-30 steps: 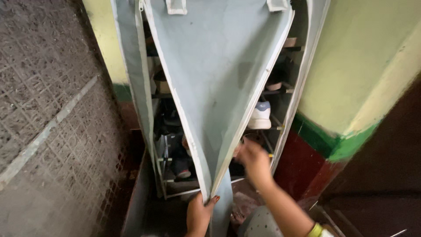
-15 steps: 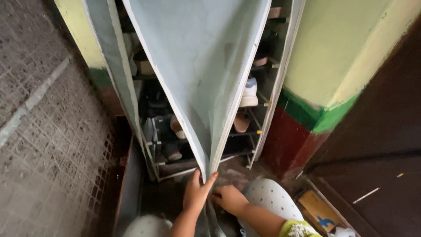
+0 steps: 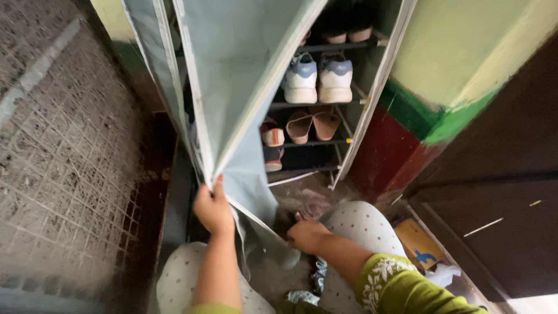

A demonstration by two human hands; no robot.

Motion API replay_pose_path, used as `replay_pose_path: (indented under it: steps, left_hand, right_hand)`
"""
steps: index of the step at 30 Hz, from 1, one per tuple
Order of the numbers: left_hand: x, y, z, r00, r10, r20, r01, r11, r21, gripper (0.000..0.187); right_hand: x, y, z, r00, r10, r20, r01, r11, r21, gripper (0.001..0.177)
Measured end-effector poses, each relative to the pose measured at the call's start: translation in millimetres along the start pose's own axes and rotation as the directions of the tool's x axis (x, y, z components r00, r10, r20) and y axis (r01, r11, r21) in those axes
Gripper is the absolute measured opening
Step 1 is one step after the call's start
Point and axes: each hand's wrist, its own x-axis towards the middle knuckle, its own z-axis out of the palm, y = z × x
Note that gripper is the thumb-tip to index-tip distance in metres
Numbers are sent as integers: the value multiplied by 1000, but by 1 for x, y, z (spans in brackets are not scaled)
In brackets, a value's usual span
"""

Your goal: The person unzips a fabric shoe rack cover, revealing shoes inside, then wipes the top surface of the rack with a cloth. The person handles the zipper and cloth while cleaning the rack's exterior.

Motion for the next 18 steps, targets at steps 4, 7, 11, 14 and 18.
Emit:
replay_pose_path:
  steps: [4,7,11,14,18]
  left_hand:
    - [11,13,-24,995,32,-92,-40,996,-79,25]
    - [20,15,-32,989,77,-130,-85,995,-61,22]
    - [33,16,-44,974,95,-208,-104,994,-34,19]
    - [34,19,-47,980,67,-187,-84,993,-83,19]
    - [29,10,-34,991,1,-134,-22,988,-152,21]
  right_hand:
    - [-1,14,8,993,96,65,-90,992,-88,32]
    - [-2,22,8,984,176,6,-176,984,-3,63]
    - [-1,31,6,956,271,112,-248,951,-183,65]
    - [12,47,22,930,336,151,-289,920,-265,67]
    - [20,59,50,943,333,10,-318,909,-268,53]
